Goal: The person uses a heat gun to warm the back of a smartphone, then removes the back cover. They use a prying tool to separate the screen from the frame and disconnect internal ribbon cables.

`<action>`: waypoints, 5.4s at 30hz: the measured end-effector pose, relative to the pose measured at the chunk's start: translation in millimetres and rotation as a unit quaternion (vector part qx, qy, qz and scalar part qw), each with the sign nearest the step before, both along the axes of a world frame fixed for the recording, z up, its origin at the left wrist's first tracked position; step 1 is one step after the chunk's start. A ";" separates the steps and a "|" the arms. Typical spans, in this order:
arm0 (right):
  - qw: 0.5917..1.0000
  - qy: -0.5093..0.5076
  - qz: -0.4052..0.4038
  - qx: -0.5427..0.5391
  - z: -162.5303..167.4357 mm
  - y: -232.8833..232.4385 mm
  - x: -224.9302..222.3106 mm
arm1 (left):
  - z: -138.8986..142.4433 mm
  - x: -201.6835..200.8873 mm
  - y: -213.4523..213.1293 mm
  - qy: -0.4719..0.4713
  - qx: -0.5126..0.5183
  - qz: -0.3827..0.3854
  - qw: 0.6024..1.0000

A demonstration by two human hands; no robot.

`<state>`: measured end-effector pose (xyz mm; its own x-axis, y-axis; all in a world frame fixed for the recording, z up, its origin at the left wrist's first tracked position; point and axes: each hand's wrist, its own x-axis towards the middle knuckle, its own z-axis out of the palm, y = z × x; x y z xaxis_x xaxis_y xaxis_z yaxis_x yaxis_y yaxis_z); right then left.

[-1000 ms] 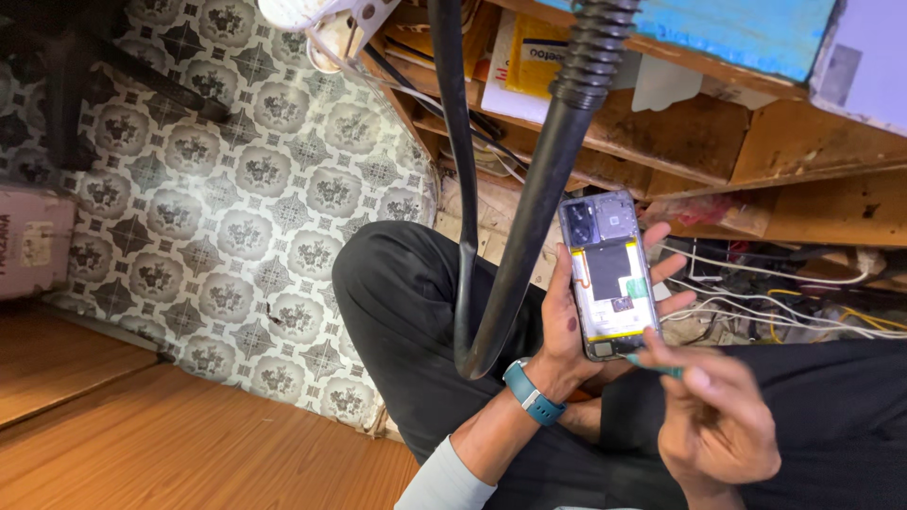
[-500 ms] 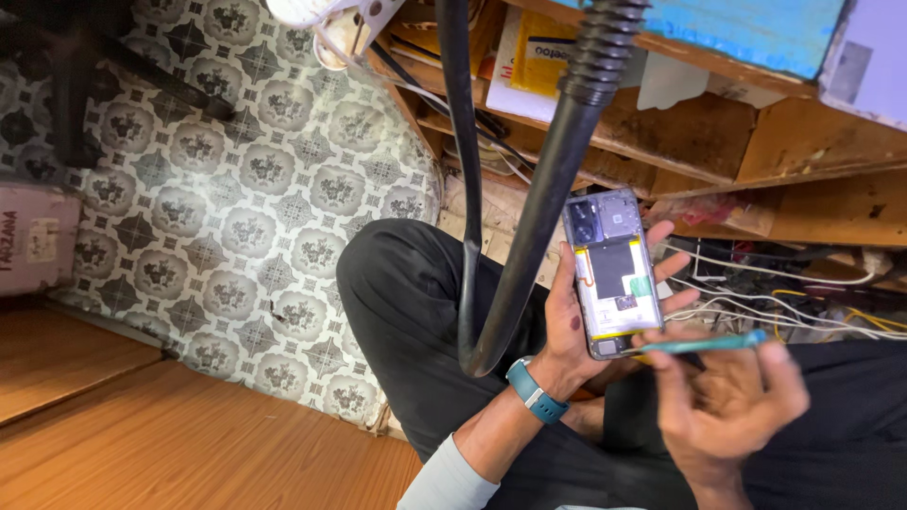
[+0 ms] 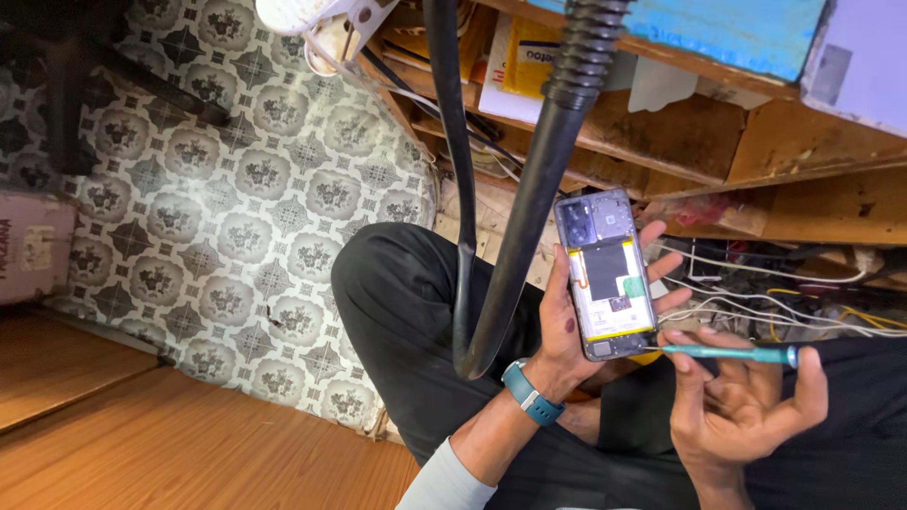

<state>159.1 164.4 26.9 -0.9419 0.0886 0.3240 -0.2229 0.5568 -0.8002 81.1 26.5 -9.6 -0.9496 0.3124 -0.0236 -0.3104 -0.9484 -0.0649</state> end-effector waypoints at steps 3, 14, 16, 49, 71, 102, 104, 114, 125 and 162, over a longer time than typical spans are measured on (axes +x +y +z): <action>1.000 0.015 0.012 0.014 -2.2 1.4 -1.0 | -0.1 -0.4 -0.2 0.000 0.003 0.003 1.000; 0.999 0.039 0.021 0.032 -2.8 1.0 -1.7 | -2.4 0.8 0.5 0.003 -0.001 0.004 1.000; 0.996 0.068 0.040 0.040 -1.4 -1.0 -6.3 | -2.3 0.8 0.5 0.004 -0.005 0.001 1.000; 0.986 0.088 0.138 -0.001 12.5 -37.9 -8.1 | -1.6 -1.0 -0.6 0.001 -0.001 0.016 1.000; 0.975 0.117 0.187 0.003 14.4 -46.6 -9.5 | -1.2 -1.5 -3.1 -0.011 -0.005 0.023 1.000; 0.987 0.124 0.105 0.021 40.7 -55.8 -10.4 | 4.6 -0.8 -2.8 -0.025 -0.005 0.012 1.000; 0.990 0.070 0.121 -0.012 40.9 -56.2 -11.7 | 4.2 -0.9 -2.6 -0.025 0.004 0.010 1.000; 0.987 0.096 0.125 -0.029 44.5 -52.3 -20.9 | 0.8 -1.3 -1.6 -0.020 -0.004 0.016 1.000; 0.991 0.085 0.102 -0.005 47.3 -57.4 -22.5 | 0.1 0.3 -0.4 -0.029 0.004 0.015 0.999; 0.994 -0.016 0.102 -0.034 24.3 -41.9 -9.2 | 3.4 -1.6 -4.1 -0.018 -0.001 0.021 1.000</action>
